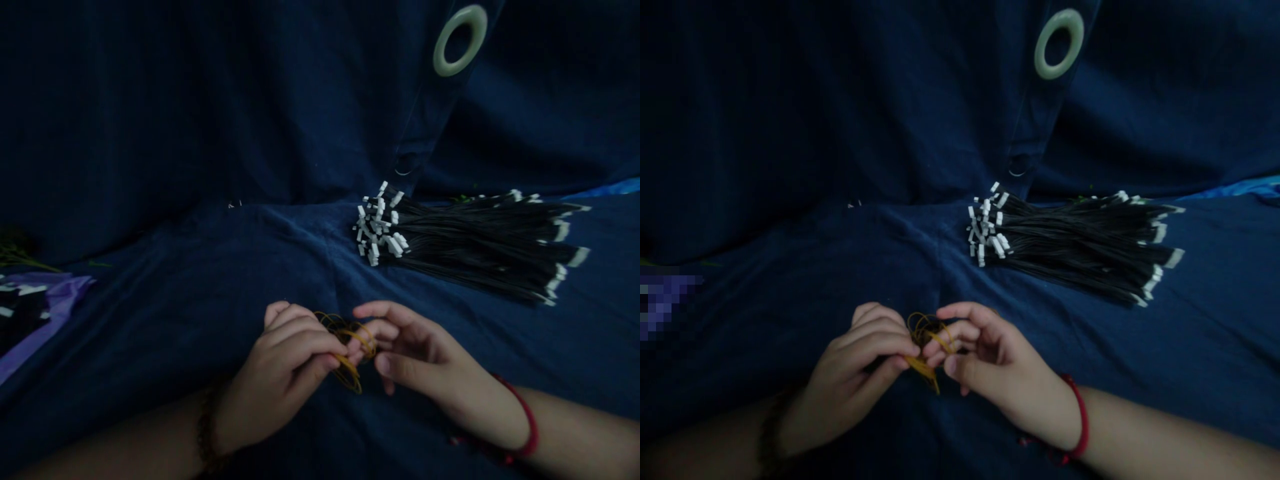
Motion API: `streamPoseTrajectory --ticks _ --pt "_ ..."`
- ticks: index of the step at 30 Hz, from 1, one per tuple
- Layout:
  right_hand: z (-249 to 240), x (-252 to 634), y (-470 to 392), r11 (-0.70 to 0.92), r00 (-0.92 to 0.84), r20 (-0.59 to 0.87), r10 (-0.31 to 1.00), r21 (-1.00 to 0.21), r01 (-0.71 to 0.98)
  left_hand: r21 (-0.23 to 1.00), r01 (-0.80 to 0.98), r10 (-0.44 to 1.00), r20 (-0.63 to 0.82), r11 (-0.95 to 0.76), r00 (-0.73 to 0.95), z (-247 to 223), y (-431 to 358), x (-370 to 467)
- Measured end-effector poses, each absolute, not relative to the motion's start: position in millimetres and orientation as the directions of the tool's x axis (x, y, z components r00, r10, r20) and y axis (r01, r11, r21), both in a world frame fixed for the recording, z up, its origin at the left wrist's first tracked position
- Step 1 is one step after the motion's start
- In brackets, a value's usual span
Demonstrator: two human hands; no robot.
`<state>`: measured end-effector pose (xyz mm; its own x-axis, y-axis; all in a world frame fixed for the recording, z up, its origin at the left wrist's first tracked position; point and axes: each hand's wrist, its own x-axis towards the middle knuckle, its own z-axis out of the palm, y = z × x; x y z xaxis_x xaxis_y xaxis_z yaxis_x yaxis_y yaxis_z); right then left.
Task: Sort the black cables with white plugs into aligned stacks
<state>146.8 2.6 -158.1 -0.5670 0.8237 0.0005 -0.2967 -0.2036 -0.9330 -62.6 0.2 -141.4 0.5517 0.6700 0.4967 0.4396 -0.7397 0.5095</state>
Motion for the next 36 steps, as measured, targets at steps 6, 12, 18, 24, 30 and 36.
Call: streamPoseTrajectory --ticks 6,12,18,24,30,36 --pt "-158.4 138.8 -4.2 -0.245 -0.586 -0.026 0.81 -0.923 -0.297 0.541 0.388 0.662 0.534 -0.746 0.526 -143.6 -0.5 -62.0" --pt "-159.3 139.1 -1.8 -0.233 -0.56 -0.022 0.828 -0.922 -0.309 0.537 0.406 0.673 0.556 -0.739 0.488 -146.9 1.7 -62.4" --pt "-160.8 141.2 1.4 -0.248 -0.504 -0.044 0.863 -0.906 -0.344 0.534 0.341 0.633 0.626 -0.774 0.456 -146.6 0.9 -63.5" --pt "-163.4 143.2 4.8 -0.234 -0.444 -0.051 0.895 -0.899 -0.369 0.548 0.319 0.631 0.617 -0.774 0.47 -147.4 -0.5 -67.5" --pt "-161.7 142.9 6.7 -0.272 -0.459 -0.066 0.886 -0.876 -0.398 0.597 0.266 0.644 0.611 -0.757 0.46 -149.9 1.0 -67.5" --pt "-159.7 141.9 5.4 -0.38 -0.489 -0.132 0.862 -0.808 -0.45 0.629 0.26 0.666 0.584 -0.733 0.463 -146.5 0.6 -66.0"
